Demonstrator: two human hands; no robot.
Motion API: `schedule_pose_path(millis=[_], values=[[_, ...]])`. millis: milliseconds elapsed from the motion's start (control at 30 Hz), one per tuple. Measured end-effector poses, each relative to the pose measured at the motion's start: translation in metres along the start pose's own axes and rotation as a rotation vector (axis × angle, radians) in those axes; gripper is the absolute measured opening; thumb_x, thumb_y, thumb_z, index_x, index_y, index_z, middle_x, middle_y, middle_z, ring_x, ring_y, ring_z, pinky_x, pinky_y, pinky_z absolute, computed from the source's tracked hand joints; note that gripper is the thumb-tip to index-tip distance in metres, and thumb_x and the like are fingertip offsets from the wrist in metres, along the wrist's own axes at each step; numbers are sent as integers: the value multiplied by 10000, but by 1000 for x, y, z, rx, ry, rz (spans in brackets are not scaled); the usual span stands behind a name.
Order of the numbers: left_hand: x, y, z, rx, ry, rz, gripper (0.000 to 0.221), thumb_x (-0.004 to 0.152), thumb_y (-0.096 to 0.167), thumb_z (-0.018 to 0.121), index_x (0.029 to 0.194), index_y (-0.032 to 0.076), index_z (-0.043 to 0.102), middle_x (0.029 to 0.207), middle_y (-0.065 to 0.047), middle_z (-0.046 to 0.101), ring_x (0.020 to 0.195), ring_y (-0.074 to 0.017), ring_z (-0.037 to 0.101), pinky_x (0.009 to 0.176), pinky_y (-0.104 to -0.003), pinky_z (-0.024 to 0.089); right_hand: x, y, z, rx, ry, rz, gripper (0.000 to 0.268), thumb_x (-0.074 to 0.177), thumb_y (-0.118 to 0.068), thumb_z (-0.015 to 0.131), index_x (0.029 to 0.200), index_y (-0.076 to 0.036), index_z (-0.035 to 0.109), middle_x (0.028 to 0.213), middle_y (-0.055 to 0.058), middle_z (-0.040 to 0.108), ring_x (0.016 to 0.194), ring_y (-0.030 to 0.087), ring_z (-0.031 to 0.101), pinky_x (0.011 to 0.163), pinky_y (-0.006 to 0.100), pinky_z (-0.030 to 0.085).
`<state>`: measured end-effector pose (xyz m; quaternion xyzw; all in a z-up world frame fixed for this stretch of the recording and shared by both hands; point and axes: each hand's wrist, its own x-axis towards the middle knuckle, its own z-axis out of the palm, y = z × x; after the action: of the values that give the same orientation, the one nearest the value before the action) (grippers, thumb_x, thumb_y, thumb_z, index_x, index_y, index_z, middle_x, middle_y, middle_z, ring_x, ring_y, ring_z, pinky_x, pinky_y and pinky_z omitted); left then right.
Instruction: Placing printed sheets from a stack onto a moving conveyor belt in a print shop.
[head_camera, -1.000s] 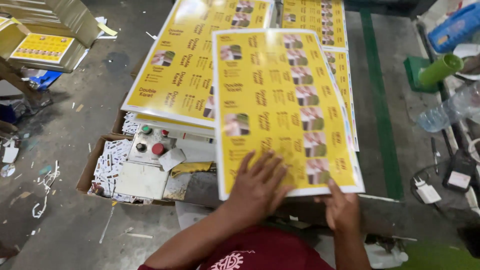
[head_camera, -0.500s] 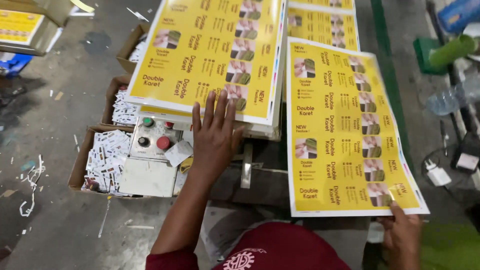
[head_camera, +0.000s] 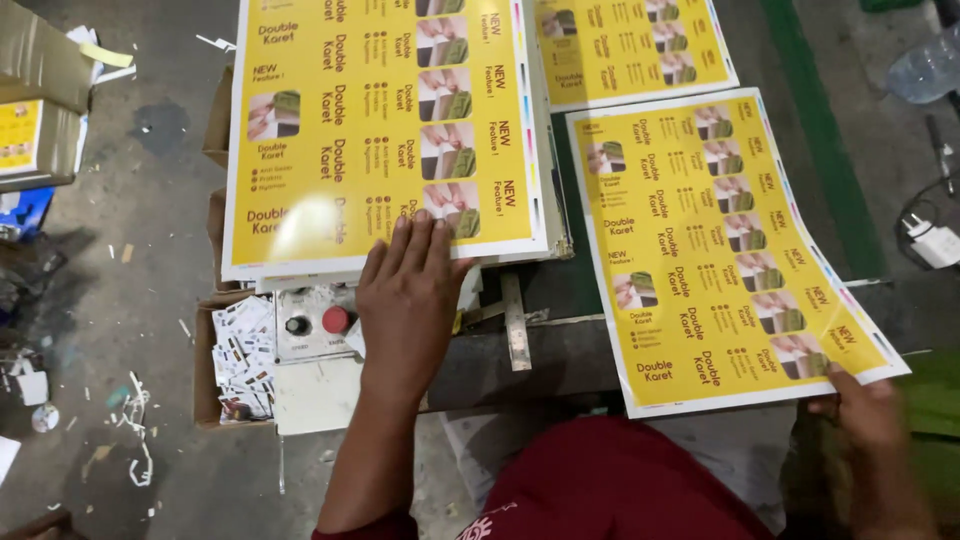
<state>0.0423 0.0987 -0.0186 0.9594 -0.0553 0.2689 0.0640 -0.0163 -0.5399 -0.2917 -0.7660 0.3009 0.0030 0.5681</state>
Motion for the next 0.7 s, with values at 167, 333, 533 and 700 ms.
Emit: schedule_pose_path(millis=[167, 333, 533, 700], values=[[11, 7, -10, -8, -13, 15, 298, 941, 146, 702, 1191, -14, 681, 1248, -200, 748, 1178, -356, 719, 929, -447, 561, 10, 41, 22, 164, -74, -19, 290, 1092, -63, 561, 1359, 47, 532, 1033, 161, 641, 664, 203, 581, 504, 294, 491], [8, 23, -7, 9, 29, 9, 258, 919, 66, 679, 1164, -13, 693, 1246, -194, 751, 1175, -367, 719, 932, -440, 558, -34, -37, 77, 233, -143, -52, 291, 1058, -88, 585, 1286, 93, 576, 964, 166, 644, 626, 217, 556, 486, 312, 453], [4, 37, -3, 19, 100, -82, 200, 929, 55, 688, 1119, 35, 749, 1221, -130, 772, 1185, -314, 716, 901, -411, 560, 18, -79, 111, 317, -189, -139, 338, 1031, -98, 604, 1333, 48, 568, 1068, 131, 659, 722, 174, 589, 489, 262, 473], [-5, 31, 9, 73, 21, -96, 241, 998, 171, 689, 1225, 142, 764, 1243, -125, 763, 1206, -346, 692, 942, -460, 566, 65, -93, 142, 474, -299, -94, 349, 1082, -265, 673, 1274, 1, 555, 975, 137, 668, 723, 275, 732, 506, 424, 640]])
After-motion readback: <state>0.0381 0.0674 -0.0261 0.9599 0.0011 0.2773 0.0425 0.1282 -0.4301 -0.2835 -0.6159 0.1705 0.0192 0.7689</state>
